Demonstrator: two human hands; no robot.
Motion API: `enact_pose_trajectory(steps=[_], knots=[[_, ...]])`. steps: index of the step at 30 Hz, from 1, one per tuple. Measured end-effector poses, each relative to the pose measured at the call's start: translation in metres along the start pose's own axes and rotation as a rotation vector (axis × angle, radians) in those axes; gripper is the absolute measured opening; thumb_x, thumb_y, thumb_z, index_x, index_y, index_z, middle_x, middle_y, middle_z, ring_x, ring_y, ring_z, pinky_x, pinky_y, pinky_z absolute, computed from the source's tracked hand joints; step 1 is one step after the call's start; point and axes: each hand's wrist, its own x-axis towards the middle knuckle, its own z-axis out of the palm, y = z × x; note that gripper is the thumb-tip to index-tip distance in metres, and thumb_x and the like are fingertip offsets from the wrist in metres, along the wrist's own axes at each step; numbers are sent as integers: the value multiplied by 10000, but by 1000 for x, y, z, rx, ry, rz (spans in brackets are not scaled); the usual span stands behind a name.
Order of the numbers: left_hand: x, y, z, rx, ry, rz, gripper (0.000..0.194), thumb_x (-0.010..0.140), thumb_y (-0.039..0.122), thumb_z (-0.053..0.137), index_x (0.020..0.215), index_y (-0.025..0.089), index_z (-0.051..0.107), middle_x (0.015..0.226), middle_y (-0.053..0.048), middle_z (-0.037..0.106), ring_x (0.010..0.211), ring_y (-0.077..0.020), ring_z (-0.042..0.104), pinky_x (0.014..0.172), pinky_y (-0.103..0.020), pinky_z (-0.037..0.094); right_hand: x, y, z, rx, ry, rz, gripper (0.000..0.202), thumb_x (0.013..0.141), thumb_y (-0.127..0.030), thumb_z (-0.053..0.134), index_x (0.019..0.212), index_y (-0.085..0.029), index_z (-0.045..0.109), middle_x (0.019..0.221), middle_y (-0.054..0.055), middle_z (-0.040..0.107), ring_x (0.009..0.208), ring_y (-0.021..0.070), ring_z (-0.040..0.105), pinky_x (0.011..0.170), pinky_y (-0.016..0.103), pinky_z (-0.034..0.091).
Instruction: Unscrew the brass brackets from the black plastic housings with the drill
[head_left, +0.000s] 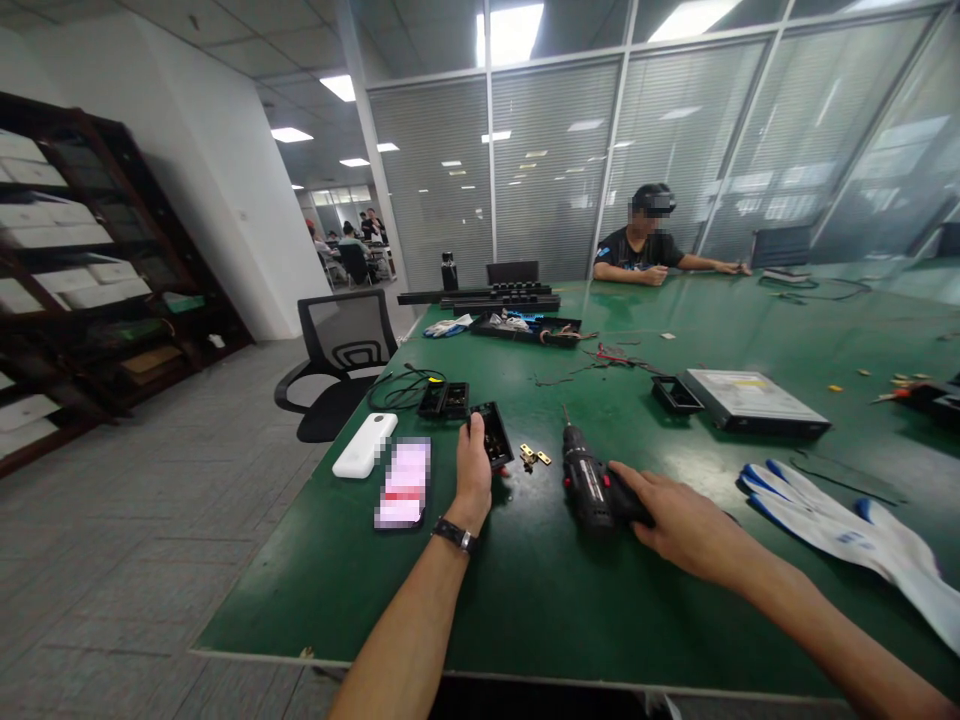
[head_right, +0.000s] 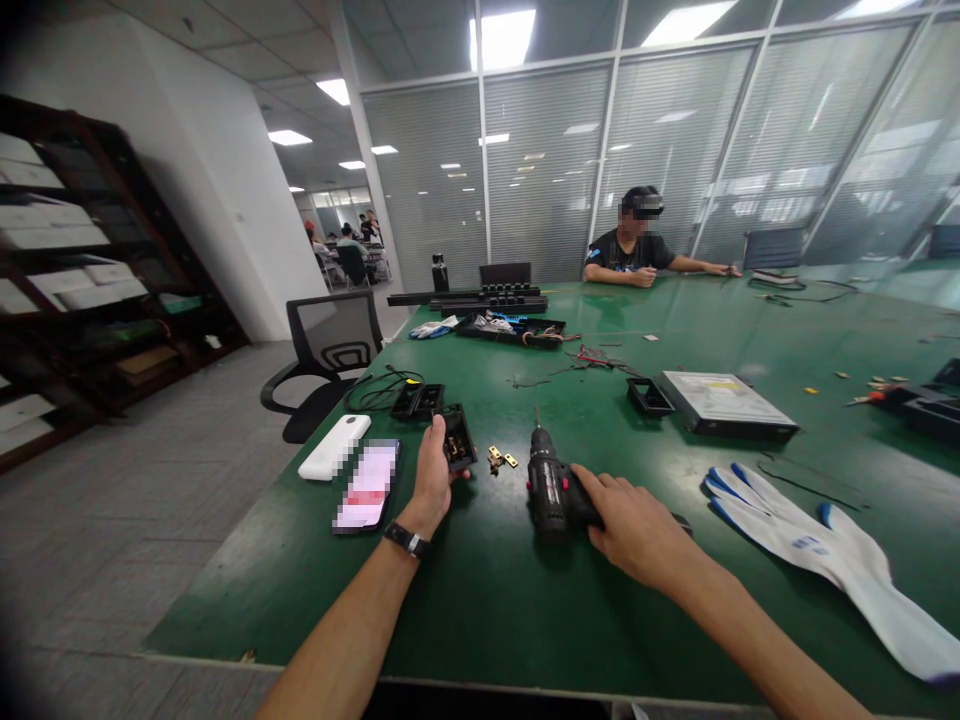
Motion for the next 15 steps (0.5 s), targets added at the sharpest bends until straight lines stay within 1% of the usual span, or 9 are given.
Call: enact_pose_trajectory(steps=[4,6,7,9,10,11,12,13,15], knots=[[2,-4,-1,-5,-1,-6,744,922,899,640,1146,189,630,907,-44,679,677,-164,682,463,-223,492,3,-3,-6,-57,-24,28,886,883,-146,696,1745,-122,490,1429,251,773,1239,435,783,1072,578,608],[2,-5,0,5,1,-31,754,919,905,632,1152,188,626,881,-38,680,635,-162,665,441,-231,479,-1,-14,-19,-90,36,30,858,868,-175,742,1705,-125,556,1385,258,789,1239,477,769,1069,636,606],[2,-5,0,9,3,-42,751,921,902,629,1152,188,623,880,-37,681,628,-163,662,433,-236,478,-6,-24,-28,-75,111,22,820,867,-189,756,1671,-132,602,1382,264,787,1252,500,755,1074,674,599],[3,-6,0,11,13,-53,734,928,890,630,1141,188,619,897,-40,684,633,-164,668,430,-240,491,-22,-52,-47,129,292,-74,659,953,-243,712,1610,-209,672,1434,225,776,1281,479,743,1090,699,598],[3,-6,0,10,16,-55,730,928,887,631,1136,188,619,904,-42,684,635,-164,672,429,-239,494,-34,-69,-56,302,354,-164,568,1027,-302,678,1595,-290,682,1455,167,778,1300,429,745,1121,664,602],[3,-6,0,9,17,-59,735,924,891,631,1133,186,620,906,-44,685,632,-164,673,425,-238,494,-48,-87,-62,500,386,-254,462,1083,-349,649,1540,-364,716,1393,115,810,1266,373,770,1112,599,627],[4,-7,-1,8,15,-66,748,916,899,633,1132,184,621,903,-46,686,626,-164,672,419,-238,489,-63,-103,-66,692,346,-339,375,1127,-375,616,1476,-404,751,1285,84,844,1183,326,802,1047,525,666],[5,-7,-1,8,12,-71,763,905,909,635,1132,181,625,897,-48,688,619,-165,669,412,-237,484,-79,-118,-66,865,189,-420,342,1162,-397,570,1441,-390,768,1222,82,849,1122,303,815,975,472,689],[7,-9,-3,9,0,-82,786,888,922,644,1133,175,633,890,-54,694,618,-167,668,407,-240,484,-109,-136,-56,1159,-39,-580,369,1172,-499,559,1390,-311,789,1118,70,842,1011,272,824,882,387,690]])
